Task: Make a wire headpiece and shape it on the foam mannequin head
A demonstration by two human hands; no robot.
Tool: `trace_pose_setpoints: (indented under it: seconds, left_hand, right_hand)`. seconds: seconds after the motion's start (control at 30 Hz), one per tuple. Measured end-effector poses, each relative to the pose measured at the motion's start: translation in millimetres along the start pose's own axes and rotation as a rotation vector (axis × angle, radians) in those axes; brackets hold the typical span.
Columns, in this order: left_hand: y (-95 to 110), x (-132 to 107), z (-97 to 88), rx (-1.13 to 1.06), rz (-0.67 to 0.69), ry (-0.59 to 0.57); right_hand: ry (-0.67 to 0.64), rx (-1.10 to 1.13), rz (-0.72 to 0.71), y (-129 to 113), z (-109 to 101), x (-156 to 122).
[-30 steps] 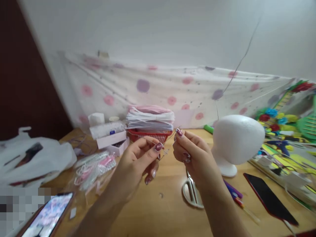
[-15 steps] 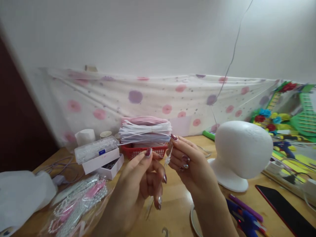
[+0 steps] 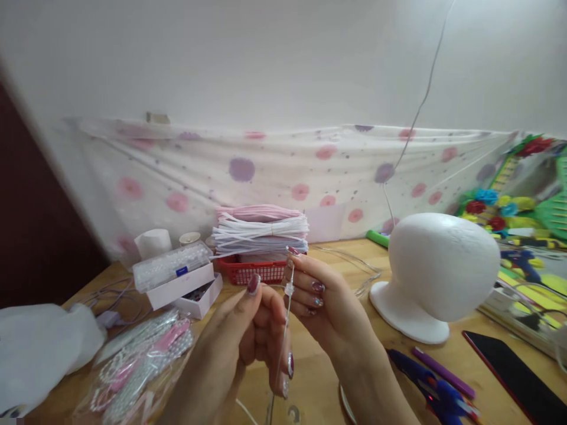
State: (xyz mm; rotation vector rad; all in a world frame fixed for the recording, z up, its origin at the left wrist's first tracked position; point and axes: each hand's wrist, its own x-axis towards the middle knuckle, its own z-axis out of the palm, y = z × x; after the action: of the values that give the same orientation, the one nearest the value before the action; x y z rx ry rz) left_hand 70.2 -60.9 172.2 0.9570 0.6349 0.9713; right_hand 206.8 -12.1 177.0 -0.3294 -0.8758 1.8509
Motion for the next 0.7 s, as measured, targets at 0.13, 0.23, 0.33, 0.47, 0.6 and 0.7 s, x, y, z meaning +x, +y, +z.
trace_pose_setpoints:
  seconds: [0.13,0.23,0.33,0.47,0.6,0.7]
  left_hand:
    - [3.9,-1.4,-1.3,0.073,-0.069,-0.045]
    - [3.7,-3.9,-3.0,0.158,-0.057,-0.027]
    - [5.0,-7.3,-8.9,0.275,0.032,0.087]
    - [8.3,-7.2,-20.7,0.630,0.357,0.490]
    - [6.9,1.5,-30.7,0.802,0.318,0.378]
    - [4.8,8.9,-36.5,0.770,0.248,0.157]
  right_hand:
    - [0.050,0.013,-0.019,0.8,0.7,-1.0]
    - [0.082,0.024,-0.032,1.6,-1.0,0.3]
    - [0.091,0.027,-0.025,2.1,-3.4,2.7]
    - [0.096,0.020,-0.011,0.7,-4.3,4.1]
    - [0.085,0.007,-0.001,-1.6,-3.5,3.3]
    - [0.065,0.010,0.006,-2.2,-4.3,2.2]
